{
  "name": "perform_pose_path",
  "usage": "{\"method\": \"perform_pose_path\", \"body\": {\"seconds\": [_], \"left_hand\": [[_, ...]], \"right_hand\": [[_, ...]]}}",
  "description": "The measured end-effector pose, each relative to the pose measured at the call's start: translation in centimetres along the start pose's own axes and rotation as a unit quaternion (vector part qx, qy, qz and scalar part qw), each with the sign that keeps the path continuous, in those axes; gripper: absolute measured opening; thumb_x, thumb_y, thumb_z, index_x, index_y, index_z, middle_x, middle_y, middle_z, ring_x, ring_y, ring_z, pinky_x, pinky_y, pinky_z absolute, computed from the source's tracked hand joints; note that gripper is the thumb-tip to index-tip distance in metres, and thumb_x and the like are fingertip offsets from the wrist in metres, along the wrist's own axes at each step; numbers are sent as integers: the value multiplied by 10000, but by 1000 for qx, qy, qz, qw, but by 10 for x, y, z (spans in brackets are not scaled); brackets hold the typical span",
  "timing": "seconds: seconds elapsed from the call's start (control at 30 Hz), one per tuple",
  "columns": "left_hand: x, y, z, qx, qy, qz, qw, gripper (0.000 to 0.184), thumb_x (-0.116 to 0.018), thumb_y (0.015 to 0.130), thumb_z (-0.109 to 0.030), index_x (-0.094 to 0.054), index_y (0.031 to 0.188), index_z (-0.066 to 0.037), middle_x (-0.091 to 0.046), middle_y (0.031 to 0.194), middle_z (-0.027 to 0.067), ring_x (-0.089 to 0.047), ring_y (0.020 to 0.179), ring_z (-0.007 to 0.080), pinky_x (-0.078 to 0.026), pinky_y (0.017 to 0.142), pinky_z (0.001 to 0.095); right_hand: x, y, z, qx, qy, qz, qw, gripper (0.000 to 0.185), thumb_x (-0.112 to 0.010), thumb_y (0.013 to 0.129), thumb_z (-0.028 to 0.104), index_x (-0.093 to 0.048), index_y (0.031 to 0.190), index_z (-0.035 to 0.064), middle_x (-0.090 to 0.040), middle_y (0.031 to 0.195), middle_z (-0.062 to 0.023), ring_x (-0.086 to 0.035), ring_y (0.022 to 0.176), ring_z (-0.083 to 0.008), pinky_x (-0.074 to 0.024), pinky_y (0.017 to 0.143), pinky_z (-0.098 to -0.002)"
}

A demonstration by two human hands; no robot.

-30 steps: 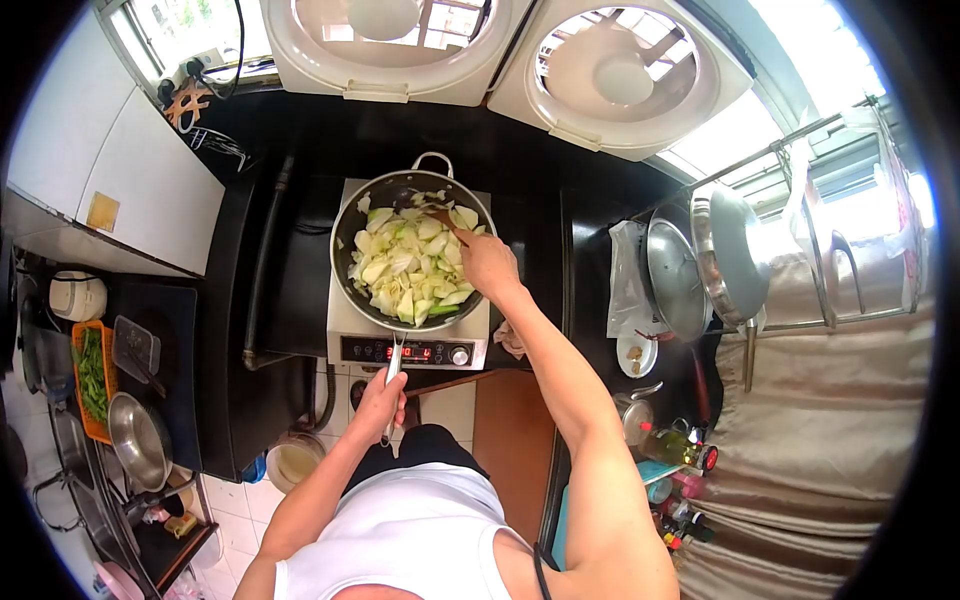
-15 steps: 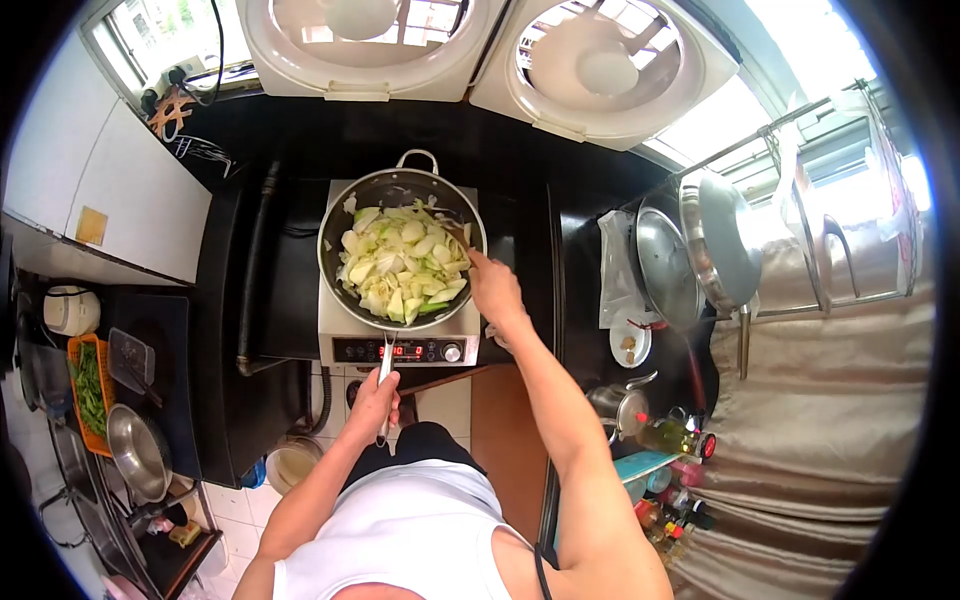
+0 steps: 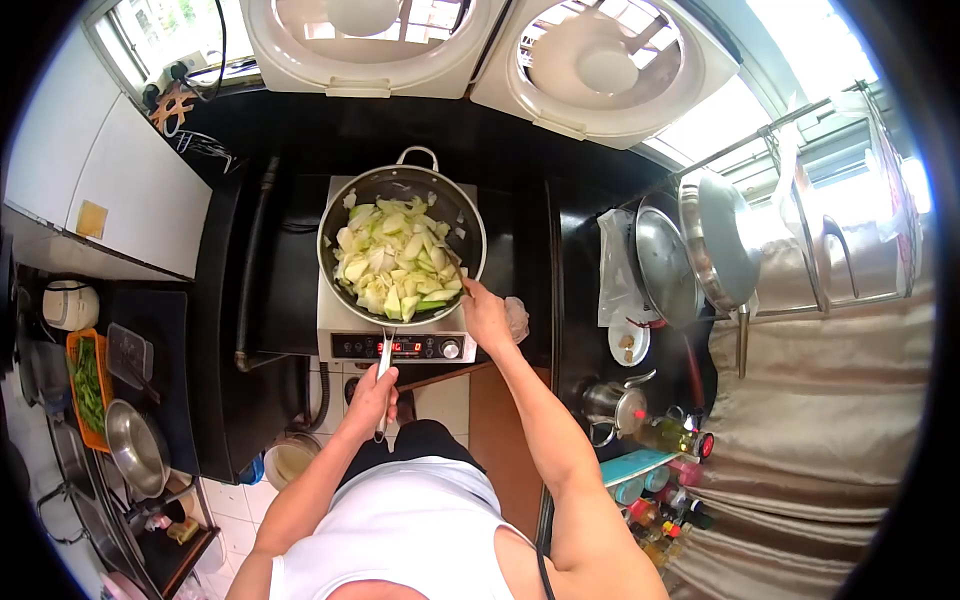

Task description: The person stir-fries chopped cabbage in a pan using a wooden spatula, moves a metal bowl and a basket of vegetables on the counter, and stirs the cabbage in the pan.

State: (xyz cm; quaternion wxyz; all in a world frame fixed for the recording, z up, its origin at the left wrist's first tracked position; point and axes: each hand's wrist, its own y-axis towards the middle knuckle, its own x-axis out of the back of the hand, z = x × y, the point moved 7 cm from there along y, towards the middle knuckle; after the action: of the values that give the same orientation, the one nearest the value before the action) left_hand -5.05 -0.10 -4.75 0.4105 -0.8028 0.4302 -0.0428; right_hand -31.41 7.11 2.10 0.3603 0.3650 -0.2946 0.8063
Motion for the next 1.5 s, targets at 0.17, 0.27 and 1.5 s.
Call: {"method": "perform_pose_path", "body": {"seconds": [0.17,0.27,1.5], "left_hand": [[-1,1,1,11,-6,9,1000,274,-536,1099,-328,-508,1137,-58,-521,699,18,-508,449,127,-433,388,291],[-2,1,2,5,-16,10,1000,268,-535,1100,-325,-509,1116,-59,-523,697,17,-505,448,128,-432,387,292],[1,-1,3,-3,4,11,1000,296,-542,1099,-351,-498,1075,-59,-525,716,10,-518,470,121,-436,405,295]], "right_hand": [[17,23,0,80,48,-8,996,408,-597,977,139,-671,1347,-15,-761,1079,-257,-753,989,-378,-569,868,-412],[19,48,16,42,33,9,999,410,-578,987,153,-667,1360,10,-737,1149,-283,-722,1072,-416,-565,928,-427],[-54,76,105,259,-110,131,951,397,-557,980,168,-726,1339,196,-743,1136,-199,-704,1081,-399,-561,928,-510]]}}
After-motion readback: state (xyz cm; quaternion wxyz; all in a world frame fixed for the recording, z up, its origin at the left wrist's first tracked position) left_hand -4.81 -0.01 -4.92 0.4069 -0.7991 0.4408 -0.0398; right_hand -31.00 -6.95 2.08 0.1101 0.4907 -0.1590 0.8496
